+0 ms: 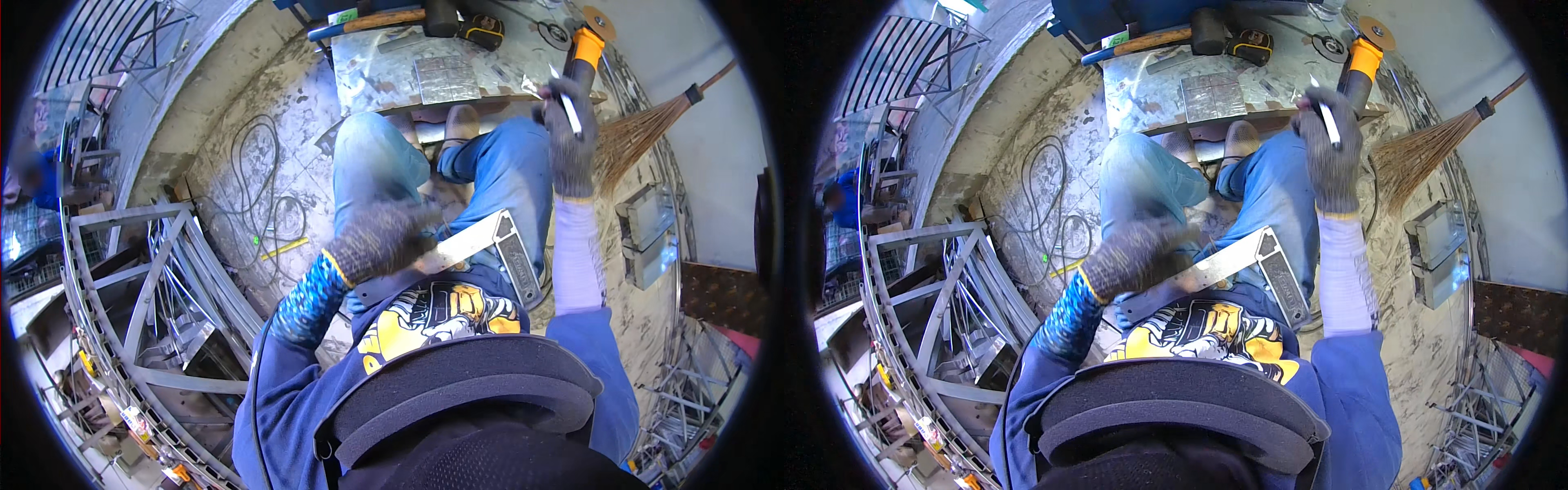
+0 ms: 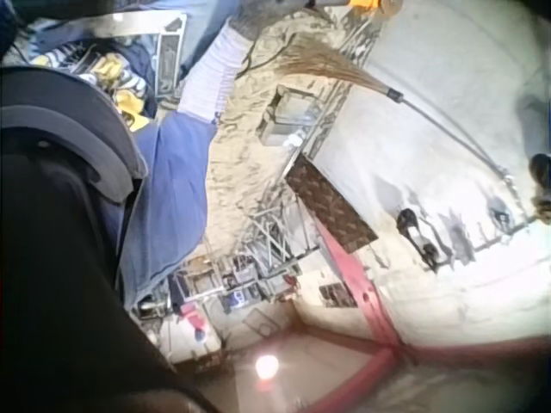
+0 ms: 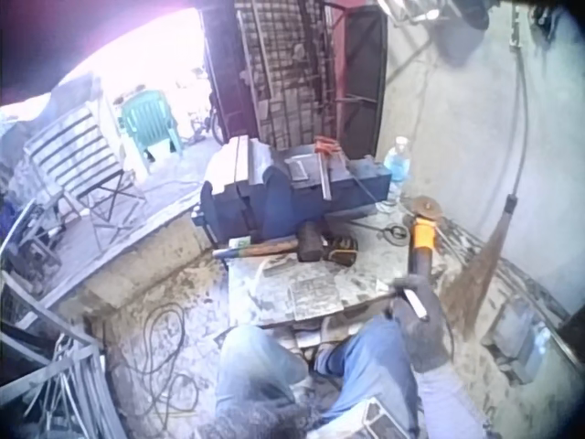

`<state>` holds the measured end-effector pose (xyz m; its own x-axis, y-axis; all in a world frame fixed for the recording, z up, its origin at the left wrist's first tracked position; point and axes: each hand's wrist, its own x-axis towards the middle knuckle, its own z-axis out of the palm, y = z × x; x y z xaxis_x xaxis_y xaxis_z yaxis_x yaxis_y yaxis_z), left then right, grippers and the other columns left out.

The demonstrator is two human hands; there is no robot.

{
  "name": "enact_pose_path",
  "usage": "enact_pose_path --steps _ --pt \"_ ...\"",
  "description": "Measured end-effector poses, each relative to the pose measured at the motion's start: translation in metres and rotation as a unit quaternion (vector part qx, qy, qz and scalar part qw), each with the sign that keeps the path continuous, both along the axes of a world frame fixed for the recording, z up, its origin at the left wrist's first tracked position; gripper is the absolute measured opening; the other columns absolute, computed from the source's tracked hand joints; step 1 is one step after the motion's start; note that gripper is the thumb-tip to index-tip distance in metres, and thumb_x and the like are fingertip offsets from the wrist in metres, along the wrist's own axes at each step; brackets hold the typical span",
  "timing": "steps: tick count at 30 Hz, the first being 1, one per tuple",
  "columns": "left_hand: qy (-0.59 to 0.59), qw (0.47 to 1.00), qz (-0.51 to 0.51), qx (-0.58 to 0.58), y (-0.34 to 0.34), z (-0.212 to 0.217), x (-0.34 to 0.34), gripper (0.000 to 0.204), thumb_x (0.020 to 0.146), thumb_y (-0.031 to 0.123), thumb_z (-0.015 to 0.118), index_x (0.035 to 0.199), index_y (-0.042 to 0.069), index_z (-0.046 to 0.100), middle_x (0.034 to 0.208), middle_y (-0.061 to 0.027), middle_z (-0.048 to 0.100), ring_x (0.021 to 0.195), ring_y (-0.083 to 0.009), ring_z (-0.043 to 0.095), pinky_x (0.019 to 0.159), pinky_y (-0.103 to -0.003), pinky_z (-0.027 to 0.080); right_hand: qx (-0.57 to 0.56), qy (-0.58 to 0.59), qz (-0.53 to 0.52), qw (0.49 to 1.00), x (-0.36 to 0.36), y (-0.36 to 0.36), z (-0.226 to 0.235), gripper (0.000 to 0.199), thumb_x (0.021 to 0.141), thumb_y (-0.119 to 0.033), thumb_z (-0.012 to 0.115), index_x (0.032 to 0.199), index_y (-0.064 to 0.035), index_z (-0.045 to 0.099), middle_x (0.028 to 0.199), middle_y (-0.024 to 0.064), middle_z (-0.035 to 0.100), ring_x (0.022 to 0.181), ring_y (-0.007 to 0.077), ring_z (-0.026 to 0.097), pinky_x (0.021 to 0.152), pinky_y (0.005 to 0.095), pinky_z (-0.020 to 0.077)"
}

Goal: Marking a piece of metal sheet using a square and a marker for later fabrication.

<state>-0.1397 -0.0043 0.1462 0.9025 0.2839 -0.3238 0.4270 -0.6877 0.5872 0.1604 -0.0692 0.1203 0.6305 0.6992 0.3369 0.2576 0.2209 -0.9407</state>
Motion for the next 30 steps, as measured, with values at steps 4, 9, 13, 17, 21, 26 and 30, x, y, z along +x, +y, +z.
enact_pose_path --steps 4,9,13,17,21,26,30 --pt "-0.207 0.977 0.043 0.04 0.051 -0.021 0.025 0.02 0.085 0.02 0.07 0.1 0.008 0.064 0.1 -0.0163 0.065 0.091 -0.0366 0.065 0.079 -0.045 0.053 0.091 0.137 0.029 0.986 0.034 0.076 -0.004 0.02 0.095 -0.01 0.062 0.112 0.0006 0.063 0.091 0.0078 0.068 0.074 0.0164 0.066 0.071 0.0304 0.0561" --pt "-0.204 0.977 0.036 0.044 0.094 -0.023 0.073 0.012 0.083 0.014 0.07 0.087 0.005 0.063 0.094 -0.0142 0.064 0.09 -0.0341 0.062 0.078 -0.042 0.051 0.303 0.46 0.064 0.832 0.081 0.136 -0.037 0.019 0.094 -0.013 0.059 0.11 -0.0043 0.064 0.084 0.0096 0.065 0.071 0.0212 0.062 0.061 0.0319 0.052" --pt "-0.242 0.97 0.024 -0.003 0.115 -0.04 0.091 0.009 0.083 0.013 0.071 0.085 0.005 0.067 0.091 -0.0116 0.065 0.088 -0.0313 0.063 0.076 -0.041 0.051 0.239 0.492 -0.023 0.837 0.084 0.132 -0.08 0.018 0.093 -0.012 0.059 0.108 -0.006 0.065 0.08 0.007 0.062 0.069 0.0159 0.057 0.058 0.0272 0.0468" --pt "-0.295 0.951 -0.036 0.087 0.128 -0.061 0.125 0.008 0.085 0.014 0.069 0.09 0.008 0.07 0.09 -0.0093 0.065 0.086 -0.0298 0.062 0.075 -0.04 0.051 0.252 0.459 0.007 0.852 0.087 0.141 -0.072 0.019 0.093 -0.012 0.058 0.109 -0.0056 0.064 0.081 0.0062 0.061 0.071 0.0152 0.058 0.057 0.0273 0.0465" --pt "-0.25 0.945 0.018 0.208 0.111 -0.054 0.192 0.02 0.086 0.02 0.065 0.105 0.015 0.071 0.102 -0.0116 0.064 0.095 -0.0303 0.062 0.082 -0.044 0.051 0.259 0.443 -0.031 0.857 0.095 0.125 -0.075 0.016 0.098 -0.015 0.059 0.109 -0.0057 0.064 0.082 0.0039 0.061 0.07 0.0117 0.058 0.056 0.0212 0.0467" --pt "-0.146 0.958 -0.012 0.247 0.122 -0.077 0.24 0.03 0.086 0.022 0.064 0.115 0.017 0.069 0.109 -0.0127 0.064 0.104 -0.0312 0.063 0.086 -0.043 0.051 0.216 0.423 -0.105 0.874 0.091 0.128 -0.072 0.02 0.098 -0.01 0.055 0.115 -0.0028 0.064 0.081 0.0045 0.06 0.068 0.0108 0.055 0.055 0.0217 0.0455" --pt "-0.132 0.939 -0.053 0.313 0.128 -0.091 0.254 0.032 0.082 0.017 0.067 0.113 0.017 0.071 0.106 -0.0139 0.066 0.103 -0.0323 0.065 0.084 -0.043 0.052 0.236 0.443 -0.097 0.859 0.089 0.125 -0.067 0.018 0.097 -0.007 0.055 0.113 -0.003 0.064 0.081 0.0048 0.061 0.067 0.0109 0.056 0.054 0.0211 0.0454"
